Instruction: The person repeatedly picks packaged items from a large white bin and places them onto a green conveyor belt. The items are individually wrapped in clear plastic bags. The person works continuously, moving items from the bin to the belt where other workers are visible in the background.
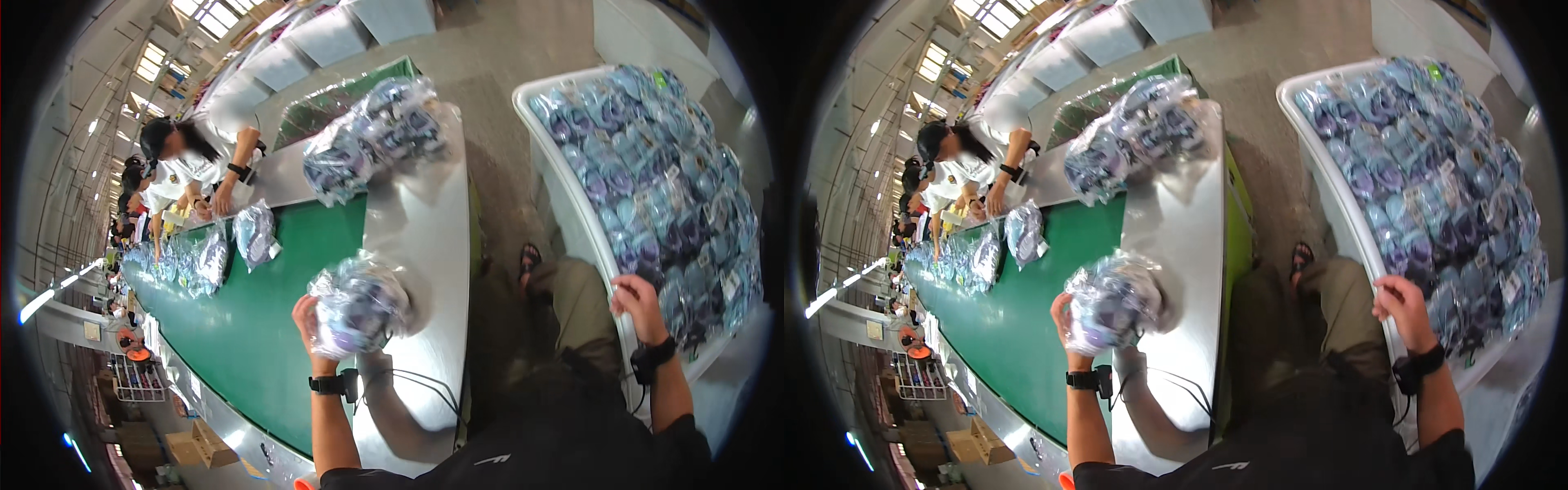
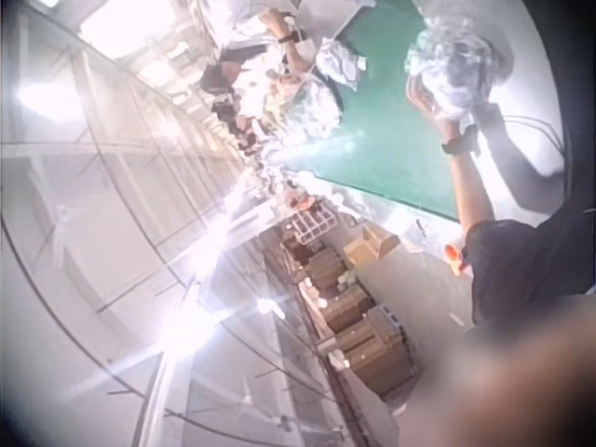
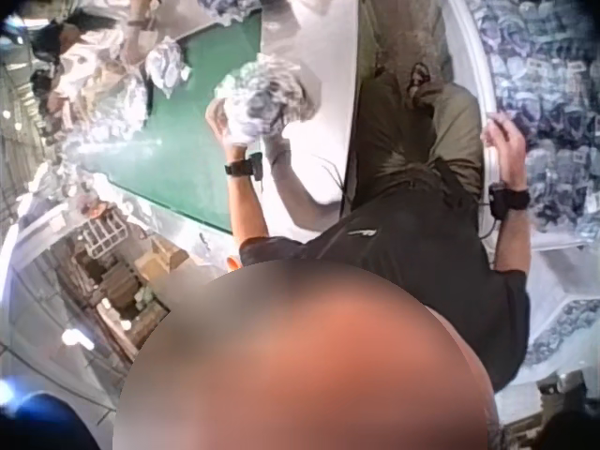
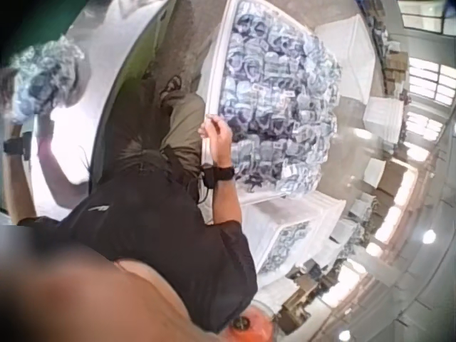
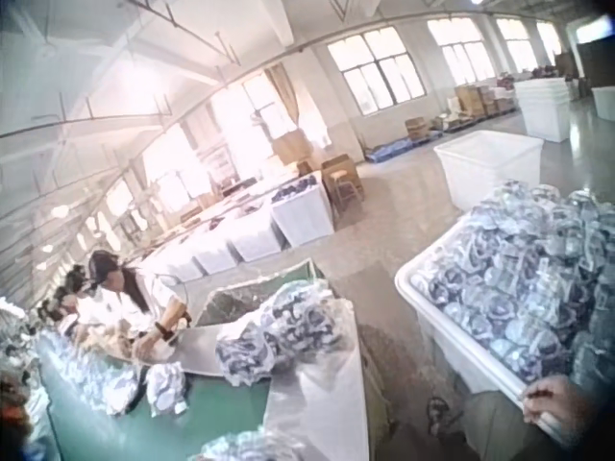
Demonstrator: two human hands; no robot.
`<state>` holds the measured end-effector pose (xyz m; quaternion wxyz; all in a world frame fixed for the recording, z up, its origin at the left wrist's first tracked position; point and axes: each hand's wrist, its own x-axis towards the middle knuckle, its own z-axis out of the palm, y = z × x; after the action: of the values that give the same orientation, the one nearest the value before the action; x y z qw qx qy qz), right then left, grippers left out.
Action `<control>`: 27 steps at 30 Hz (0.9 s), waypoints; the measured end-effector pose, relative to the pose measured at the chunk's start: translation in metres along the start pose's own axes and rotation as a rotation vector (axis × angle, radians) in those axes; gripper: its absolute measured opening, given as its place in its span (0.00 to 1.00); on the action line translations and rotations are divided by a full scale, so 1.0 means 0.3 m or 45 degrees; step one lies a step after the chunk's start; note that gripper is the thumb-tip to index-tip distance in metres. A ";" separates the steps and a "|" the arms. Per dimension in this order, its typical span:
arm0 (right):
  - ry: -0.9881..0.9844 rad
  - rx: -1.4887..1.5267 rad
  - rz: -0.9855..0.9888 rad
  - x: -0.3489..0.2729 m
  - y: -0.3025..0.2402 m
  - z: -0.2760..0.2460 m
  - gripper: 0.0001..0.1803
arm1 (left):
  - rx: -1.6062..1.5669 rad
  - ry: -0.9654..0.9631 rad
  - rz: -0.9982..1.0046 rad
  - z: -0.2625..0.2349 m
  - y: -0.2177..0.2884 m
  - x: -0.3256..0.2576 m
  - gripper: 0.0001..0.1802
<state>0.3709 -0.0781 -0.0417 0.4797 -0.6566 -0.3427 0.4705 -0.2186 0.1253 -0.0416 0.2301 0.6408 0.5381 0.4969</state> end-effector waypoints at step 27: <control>-0.576 0.195 -0.066 -0.051 -0.056 0.080 0.25 | -0.981 -1.644 -0.748 0.528 0.576 -0.254 0.64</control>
<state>0.3432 -0.0795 -0.0236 0.4511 -0.4871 -0.4215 0.6177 0.0067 0.0389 0.0085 0.8215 0.5094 0.2364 0.0985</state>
